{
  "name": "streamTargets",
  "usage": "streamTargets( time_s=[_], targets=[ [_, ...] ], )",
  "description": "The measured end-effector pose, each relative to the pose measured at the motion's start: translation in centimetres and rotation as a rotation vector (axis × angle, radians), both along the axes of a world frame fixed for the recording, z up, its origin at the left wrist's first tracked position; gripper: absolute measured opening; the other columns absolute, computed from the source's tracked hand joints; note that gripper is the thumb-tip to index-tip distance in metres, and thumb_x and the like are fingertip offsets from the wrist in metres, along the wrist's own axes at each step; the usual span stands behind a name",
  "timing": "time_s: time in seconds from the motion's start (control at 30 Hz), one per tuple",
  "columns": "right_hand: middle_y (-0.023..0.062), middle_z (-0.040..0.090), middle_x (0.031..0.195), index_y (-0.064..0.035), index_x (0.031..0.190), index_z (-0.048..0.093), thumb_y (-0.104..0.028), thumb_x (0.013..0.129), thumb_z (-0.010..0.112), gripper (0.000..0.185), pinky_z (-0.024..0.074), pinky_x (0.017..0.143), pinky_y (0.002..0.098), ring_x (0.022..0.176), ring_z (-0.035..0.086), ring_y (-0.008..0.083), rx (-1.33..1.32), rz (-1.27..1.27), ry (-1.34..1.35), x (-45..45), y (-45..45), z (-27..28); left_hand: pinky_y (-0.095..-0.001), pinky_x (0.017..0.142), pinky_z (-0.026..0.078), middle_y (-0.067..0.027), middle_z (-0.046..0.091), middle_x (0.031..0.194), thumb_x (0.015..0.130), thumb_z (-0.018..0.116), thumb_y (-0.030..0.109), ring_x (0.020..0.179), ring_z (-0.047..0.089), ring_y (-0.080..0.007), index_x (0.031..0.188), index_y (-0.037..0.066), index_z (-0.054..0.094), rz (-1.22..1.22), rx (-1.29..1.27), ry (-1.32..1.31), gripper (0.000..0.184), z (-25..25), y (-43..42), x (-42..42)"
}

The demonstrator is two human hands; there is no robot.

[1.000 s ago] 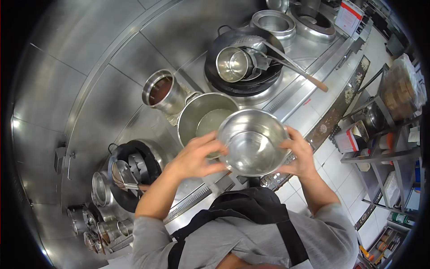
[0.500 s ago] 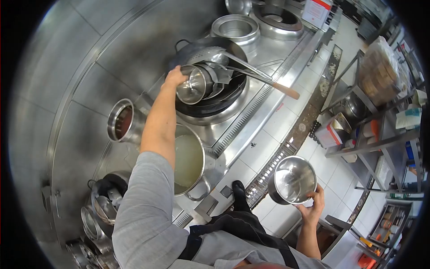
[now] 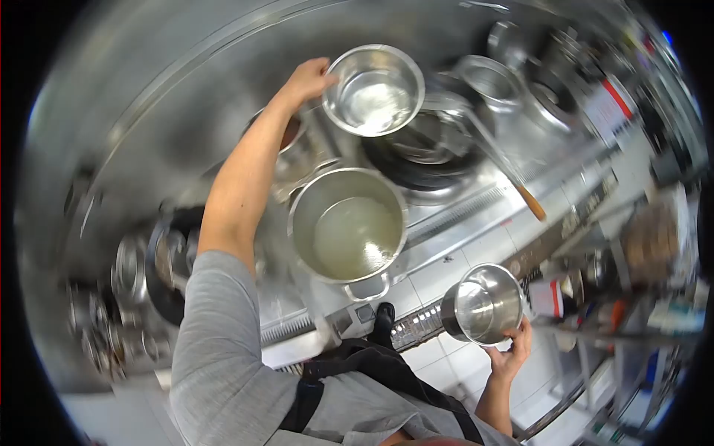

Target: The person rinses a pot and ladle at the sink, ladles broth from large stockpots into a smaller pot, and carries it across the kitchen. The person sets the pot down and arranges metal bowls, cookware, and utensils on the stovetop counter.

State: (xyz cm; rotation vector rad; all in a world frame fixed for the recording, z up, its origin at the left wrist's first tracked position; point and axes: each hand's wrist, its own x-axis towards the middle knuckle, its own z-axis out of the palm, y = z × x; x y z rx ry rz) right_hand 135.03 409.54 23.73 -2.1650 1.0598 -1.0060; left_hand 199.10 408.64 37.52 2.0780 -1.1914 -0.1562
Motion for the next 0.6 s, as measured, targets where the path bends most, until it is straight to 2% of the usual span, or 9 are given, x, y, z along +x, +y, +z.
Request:
streamTargets(
  time_s=[0.13, 0.23, 0.27, 0.3, 0.33, 0.37, 0.43, 0.5, 0.6],
  targets=[
    [0.0235, 0.056, 0.120, -0.0046, 0.084, 0.060, -0.035, 0.054, 0.090, 0.052, 0.0491, 0.081, 0.0385, 0.103, 0.059, 0.0334, -0.063, 0.153, -0.139, 2.5, 0.1, 2.5, -0.0286, 0.055, 0.037, 0.0002, 0.055, 0.069, 0.081, 0.066, 0.026, 0.061, 0.046, -0.0092, 0.080, 0.003, 0.063, 0.196, -0.159, 0.164, 0.023, 5.6, 15.1, -0.9],
    [0.0245, 0.053, 0.124, -0.0026, 0.088, 0.057, -0.026, 0.061, 0.086, 0.046, 0.0492, 0.082, 0.0372, 0.101, 0.059, 0.0320, -0.074, 0.313, -0.294, 5.2, 1.1, 4.0, -0.0281, 0.054, 0.037, 0.0012, 0.054, 0.067, 0.081, 0.067, 0.027, 0.061, 0.045, -0.0091, 0.084, 0.003, 0.065, 0.403, -0.264, 0.171, 0.025, 8.9, 29.4, -4.0],
    [0.0240, 0.050, 0.126, -0.0024, 0.091, 0.055, -0.022, 0.064, 0.084, 0.044, 0.0482, 0.086, 0.0387, 0.104, 0.058, 0.0318, -0.099, 0.402, -0.310, 6.0, 1.3, 3.9, -0.0297, 0.053, 0.039, -0.0012, 0.053, 0.063, 0.079, 0.067, 0.028, 0.059, 0.049, -0.0119, 0.075, 0.002, 0.062, 0.451, -0.279, 0.131, 0.027, 9.3, 34.2, -4.7],
    [0.0228, 0.050, 0.128, -0.0023, 0.092, 0.054, -0.023, 0.066, 0.083, 0.044, 0.0469, 0.090, 0.0392, 0.108, 0.056, 0.0311, -0.073, 0.421, -0.346, 7.2, 2.2, 3.9, -0.0313, 0.053, 0.042, -0.0035, 0.051, 0.058, 0.078, 0.067, 0.028, 0.057, 0.052, -0.0147, 0.067, 0.001, 0.058, 0.482, -0.287, 0.091, 0.030, 10.0, 38.8, -5.6],
    [0.0222, 0.049, 0.128, -0.0025, 0.092, 0.054, -0.025, 0.068, 0.082, 0.044, 0.0462, 0.090, 0.0382, 0.109, 0.055, 0.0305, -0.065, 0.470, -0.373, 9.6, 4.3, 4.9, -0.0338, 0.052, 0.039, -0.0039, 0.049, 0.055, 0.076, 0.067, 0.028, 0.055, 0.047, -0.0143, 0.064, 0.002, 0.055, 0.570, -0.259, 0.098, 0.032, 10.9, 43.5, -7.7],
    [0.0216, 0.048, 0.129, -0.0026, 0.093, 0.053, -0.027, 0.069, 0.081, 0.044, 0.0456, 0.090, 0.0373, 0.110, 0.055, 0.0300, -0.055, 0.507, -0.401, 11.4, 6.9, 6.0, -0.0338, 0.052, 0.039, -0.0039, 0.049, 0.055, 0.076, 0.067, 0.028, 0.055, 0.047, -0.0143, 0.064, 0.002, 0.055, 0.610, -0.261, 0.090, 0.032, 10.8, 48.4, -8.6],
    [0.0214, 0.048, 0.130, -0.0029, 0.094, 0.054, -0.031, 0.069, 0.081, 0.046, 0.0428, 0.090, 0.0349, 0.110, 0.053, 0.0284, -0.032, 0.578, -0.386, 13.8, 11.0, 5.3, -0.0301, 0.054, 0.038, -0.0020, 0.055, 0.063, 0.080, 0.066, 0.030, 0.059, 0.047, -0.0132, 0.074, 0.002, 0.063, 0.744, -0.131, -0.081, 0.029, 9.6, 58.3, -10.2],
    [0.0214, 0.048, 0.130, -0.0027, 0.095, 0.055, -0.028, 0.068, 0.081, 0.046, 0.0418, 0.092, 0.0361, 0.111, 0.052, 0.0281, -0.003, 0.598, -0.384, 16.0, 16.6, 5.1, -0.0375, 0.055, 0.041, -0.0144, 0.049, 0.057, 0.075, 0.065, 0.029, 0.054, 0.049, -0.0230, 0.069, 0.000, 0.055, 0.830, -0.043, -0.231, 0.031, 9.1, 67.2, -11.9],
    [0.0216, 0.048, 0.131, -0.0024, 0.096, 0.056, -0.025, 0.067, 0.083, 0.046, 0.0422, 0.091, 0.0354, 0.111, 0.053, 0.0280, 0.085, 0.706, -0.378, 19.2, 24.2, 4.2, -0.0421, 0.062, 0.045, -0.0192, 0.057, 0.065, 0.076, 0.064, 0.029, 0.060, 0.055, -0.0336, 0.073, 0.001, 0.059, 0.987, 0.026, -0.312, 0.029, 7.1, 78.9, -14.1]
  ],
)
